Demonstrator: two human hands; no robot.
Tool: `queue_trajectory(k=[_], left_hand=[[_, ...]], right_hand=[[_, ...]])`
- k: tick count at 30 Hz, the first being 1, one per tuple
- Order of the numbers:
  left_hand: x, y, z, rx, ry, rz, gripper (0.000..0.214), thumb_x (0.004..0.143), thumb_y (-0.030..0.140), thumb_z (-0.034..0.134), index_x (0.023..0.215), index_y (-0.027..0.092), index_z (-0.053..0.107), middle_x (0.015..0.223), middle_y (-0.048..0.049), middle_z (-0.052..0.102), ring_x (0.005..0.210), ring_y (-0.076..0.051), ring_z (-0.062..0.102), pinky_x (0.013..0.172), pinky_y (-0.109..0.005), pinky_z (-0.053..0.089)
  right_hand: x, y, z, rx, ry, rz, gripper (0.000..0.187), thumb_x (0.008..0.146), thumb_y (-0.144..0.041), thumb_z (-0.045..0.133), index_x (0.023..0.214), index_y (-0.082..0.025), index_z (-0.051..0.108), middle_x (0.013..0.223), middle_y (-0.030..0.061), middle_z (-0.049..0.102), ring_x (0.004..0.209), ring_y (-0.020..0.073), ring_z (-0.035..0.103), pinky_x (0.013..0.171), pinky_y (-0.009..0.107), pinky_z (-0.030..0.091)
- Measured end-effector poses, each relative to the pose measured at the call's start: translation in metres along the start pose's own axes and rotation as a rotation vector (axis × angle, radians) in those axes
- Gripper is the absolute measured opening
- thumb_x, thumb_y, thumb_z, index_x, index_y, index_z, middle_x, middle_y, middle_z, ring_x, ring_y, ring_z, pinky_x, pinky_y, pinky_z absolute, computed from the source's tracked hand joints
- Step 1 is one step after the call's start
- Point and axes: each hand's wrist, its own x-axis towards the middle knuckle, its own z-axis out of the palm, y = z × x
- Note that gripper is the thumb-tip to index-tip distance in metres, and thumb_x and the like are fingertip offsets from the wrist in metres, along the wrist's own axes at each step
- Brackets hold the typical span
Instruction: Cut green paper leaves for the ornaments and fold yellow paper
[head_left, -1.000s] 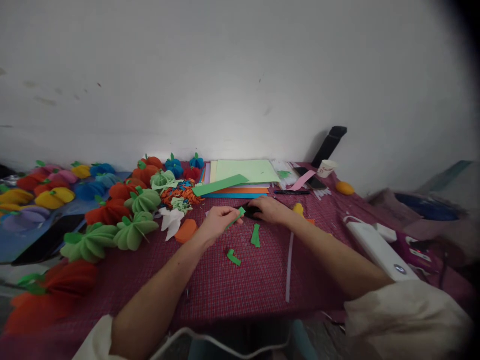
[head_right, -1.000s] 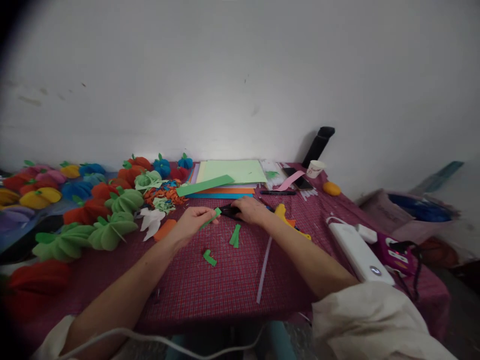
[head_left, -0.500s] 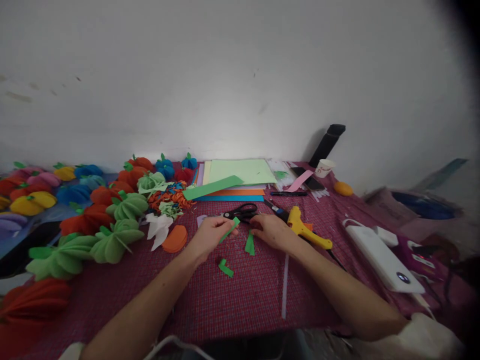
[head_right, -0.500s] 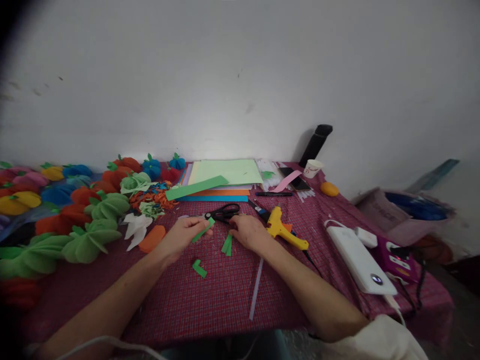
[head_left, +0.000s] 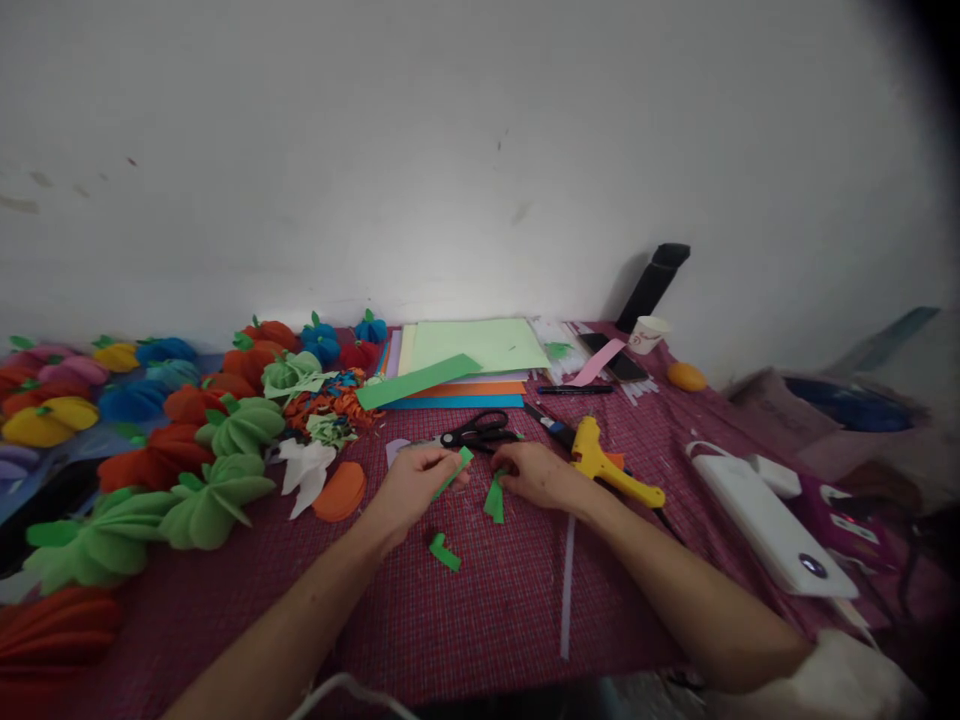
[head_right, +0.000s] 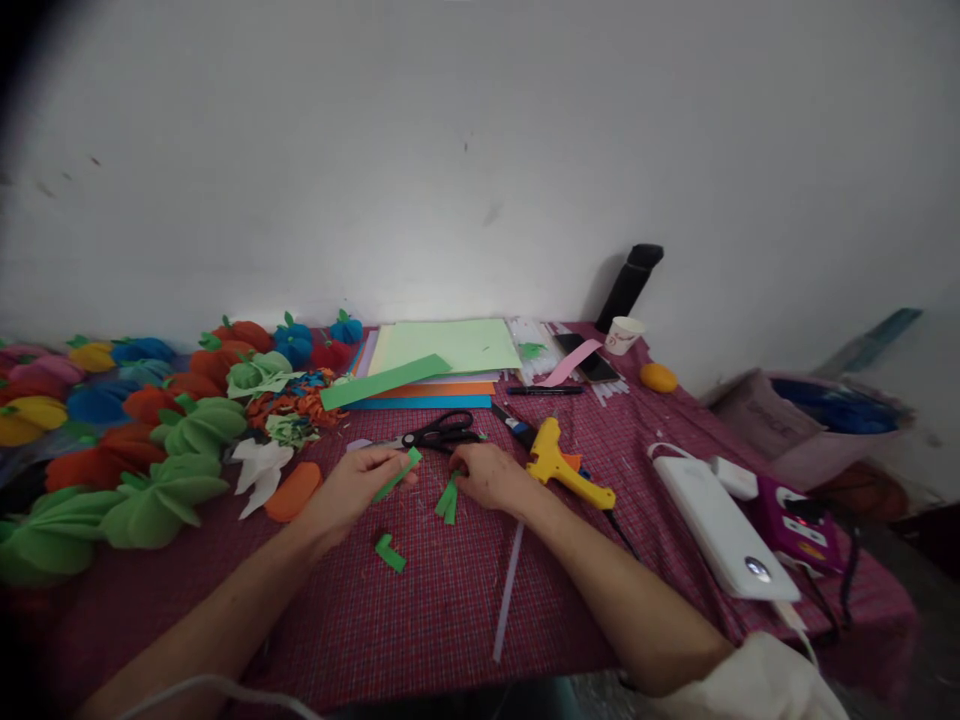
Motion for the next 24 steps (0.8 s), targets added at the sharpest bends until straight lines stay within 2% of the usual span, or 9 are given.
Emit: queue_trajectory(k=[4, 9, 13, 17, 20, 24], left_hand=[[0.001, 0.0, 0.0, 0.007, 0.0, -0.018, 0.034, 0.075, 0.042, 0.053, 0.067, 0.013, 0.068, 0.066, -0.0033, 0.064, 0.061, -0.013, 0.051, 0.058, -0.025, 0.037], [0.001, -0.002, 0.001, -0.069, 0.005, -0.049, 0.033, 0.074, 0.042, 0.054, 0.069, 0.013, 0.069, 0.069, -0.004, 0.066, 0.064, -0.013, 0.053, 0.061, -0.025, 0.038], [0.001, -0.003, 0.003, -0.213, -0.023, -0.103, 0.034, 0.074, 0.042, 0.055, 0.077, 0.011, 0.069, 0.068, -0.0055, 0.066, 0.064, -0.014, 0.056, 0.061, -0.025, 0.04], [0.001, -0.003, 0.006, -0.303, 0.012, -0.119, 0.033, 0.074, 0.041, 0.057, 0.078, 0.01, 0.068, 0.068, -0.0057, 0.065, 0.065, -0.015, 0.058, 0.059, -0.025, 0.042], [-0.001, -0.002, 0.011, -0.36, 0.033, -0.125, 0.031, 0.071, 0.04, 0.06, 0.073, 0.01, 0.066, 0.064, -0.0041, 0.063, 0.057, -0.012, 0.055, 0.054, -0.023, 0.043], [-0.005, -0.001, 0.02, -0.432, -0.015, -0.17, 0.033, 0.07, 0.042, 0.06, 0.078, 0.01, 0.065, 0.064, -0.0042, 0.063, 0.054, -0.011, 0.055, 0.051, -0.023, 0.045]], right_hand=[[0.001, 0.001, 0.0, 0.035, -0.022, 0.004, 0.019, 0.068, -0.018, 0.053, 0.085, -0.019, 0.063, 0.08, 0.0027, 0.065, 0.071, 0.0146, 0.057, 0.061, 0.022, 0.038], [-0.001, 0.0, -0.002, 0.136, 0.052, -0.01, 0.014, 0.065, -0.014, 0.053, 0.077, -0.018, 0.059, 0.071, 0.0001, 0.061, 0.063, 0.0122, 0.052, 0.057, 0.021, 0.035], [-0.004, -0.003, -0.004, 0.473, 0.016, -0.029, 0.016, 0.065, -0.013, 0.053, 0.08, -0.019, 0.051, 0.064, -0.0039, 0.052, 0.056, 0.0092, 0.045, 0.051, 0.019, 0.032], [-0.009, -0.012, -0.011, 0.863, -0.051, -0.099, 0.018, 0.068, -0.015, 0.055, 0.082, -0.019, 0.045, 0.063, -0.0069, 0.046, 0.05, 0.0063, 0.039, 0.048, 0.018, 0.03], [-0.012, -0.022, -0.014, 0.97, 0.006, -0.14, 0.019, 0.069, -0.015, 0.057, 0.085, -0.019, 0.047, 0.067, -0.0054, 0.051, 0.054, 0.0062, 0.044, 0.051, 0.019, 0.033], [-0.013, -0.031, -0.009, 0.937, 0.14, -0.172, 0.017, 0.071, -0.015, 0.057, 0.087, -0.017, 0.051, 0.076, -0.0008, 0.056, 0.066, 0.0096, 0.052, 0.063, 0.023, 0.041]])
